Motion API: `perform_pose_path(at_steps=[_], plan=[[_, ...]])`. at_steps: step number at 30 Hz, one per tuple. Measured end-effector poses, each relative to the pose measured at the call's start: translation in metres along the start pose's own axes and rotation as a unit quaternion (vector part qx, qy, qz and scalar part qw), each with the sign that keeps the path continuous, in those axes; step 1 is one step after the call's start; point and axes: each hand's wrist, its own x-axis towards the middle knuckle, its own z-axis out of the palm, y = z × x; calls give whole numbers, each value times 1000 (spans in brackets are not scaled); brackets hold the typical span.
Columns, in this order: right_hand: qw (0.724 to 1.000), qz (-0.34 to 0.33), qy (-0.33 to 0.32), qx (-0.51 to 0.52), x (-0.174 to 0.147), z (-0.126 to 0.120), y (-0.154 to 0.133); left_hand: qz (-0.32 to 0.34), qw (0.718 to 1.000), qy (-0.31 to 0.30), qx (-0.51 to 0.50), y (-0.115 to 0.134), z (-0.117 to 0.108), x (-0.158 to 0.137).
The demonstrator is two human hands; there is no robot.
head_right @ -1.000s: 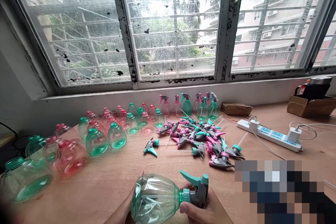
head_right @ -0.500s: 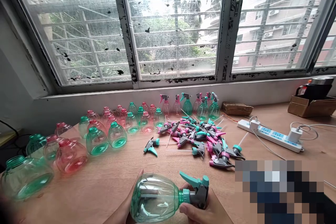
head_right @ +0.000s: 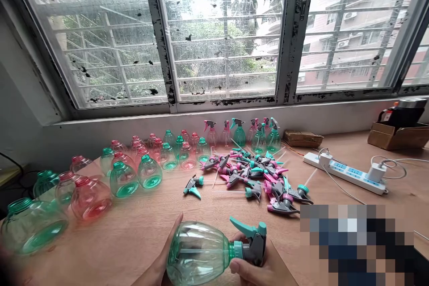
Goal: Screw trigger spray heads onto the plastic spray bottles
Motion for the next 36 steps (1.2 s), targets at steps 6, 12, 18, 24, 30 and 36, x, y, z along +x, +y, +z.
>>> perform_pose_path(at_steps=[6,12,18,24,30,36], plan=[[1000,-16,-4,-17,-2,2,-7,20,999,-6,26,-3,-4,-1],[1000,-13,12,-13,-2,0,-2,14,998,18,65,-5,-5,-1],[1000,-15,8,-9,-1,-1,-1,27,998,-10,47,-4,-6,-1],[1000,-14,12,-6,-1,1,-2,9,997,2,75,-2,-3,-2],[1000,-13,1,-18,-1,1,-1,-15,995,23,91,9,3,-2],[999,-31,-9,-37,2,-4,5,3,999,0,47,7,0,-3]])
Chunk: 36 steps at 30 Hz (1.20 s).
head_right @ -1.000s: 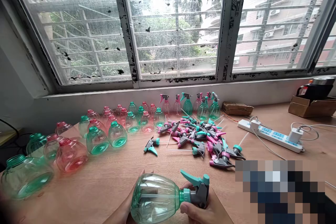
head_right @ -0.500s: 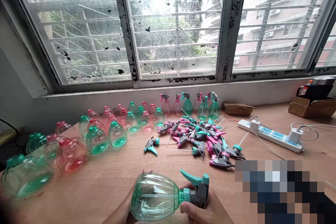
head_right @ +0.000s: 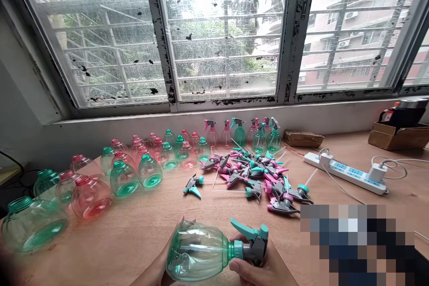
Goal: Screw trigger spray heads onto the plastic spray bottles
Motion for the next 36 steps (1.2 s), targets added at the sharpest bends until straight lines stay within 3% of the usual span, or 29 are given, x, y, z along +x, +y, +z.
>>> perform_pose_path(at_steps=[9,17,24,36], plan=[[1000,13,9,1,-2,3,-6,-14,1000,14,10,9,7,3],[1000,12,8,9,-1,2,-4,15,1000,3,-7,-9,2,4],[1000,11,-14,11,0,2,-2,3,999,36,27,-4,3,0],[1000,14,12,6,-1,1,1,7,1000,6,-12,-11,-1,1]])
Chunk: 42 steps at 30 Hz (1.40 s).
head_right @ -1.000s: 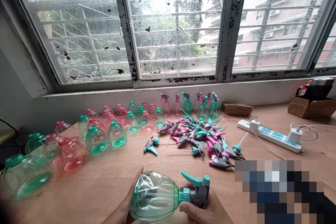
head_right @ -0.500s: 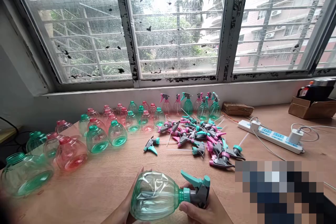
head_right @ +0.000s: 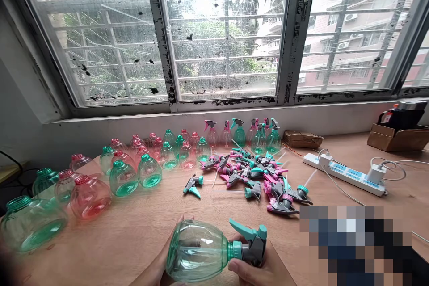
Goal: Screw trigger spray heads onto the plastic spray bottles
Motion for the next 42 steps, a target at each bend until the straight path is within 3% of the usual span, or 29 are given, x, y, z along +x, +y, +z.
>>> perform_pose_path(at_steps=[5,11,19,26,37,42], plan=[[1000,3,-10,2,-1,1,-3,-21,1000,19,3,7,2,1],[1000,3,-19,-7,-1,3,-9,-3,999,-20,-37,14,7,3],[1000,9,-23,2,-1,3,-10,12,999,38,4,-1,4,2],[1000,0,-23,-3,0,1,-6,26,1000,-3,-14,0,3,0],[1000,8,-17,16,0,0,-2,4,998,28,49,5,3,1],[1000,5,-23,12,0,0,-3,-2,1000,2,-21,6,3,0]])
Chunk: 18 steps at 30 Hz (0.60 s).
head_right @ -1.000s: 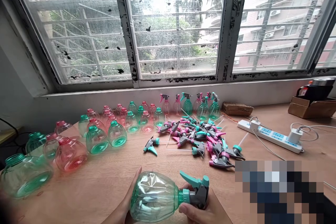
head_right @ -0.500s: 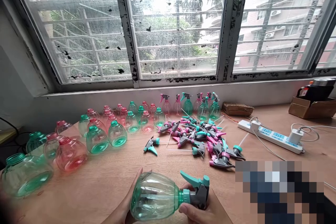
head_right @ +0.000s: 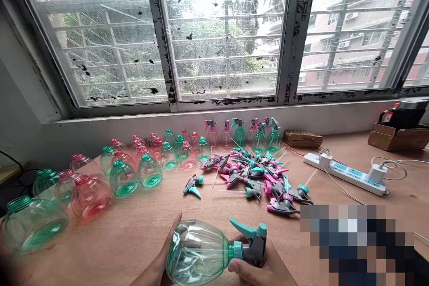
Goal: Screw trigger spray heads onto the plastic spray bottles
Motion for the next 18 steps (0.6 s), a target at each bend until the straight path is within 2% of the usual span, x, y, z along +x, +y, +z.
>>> perform_pose_path(at_steps=[13,18], plan=[[1000,0,2,-4,1,-3,8,16,1000,13,-11,-1,1,1],[1000,12,7,-3,0,-3,7,25,999,-14,-22,-14,-5,0]])
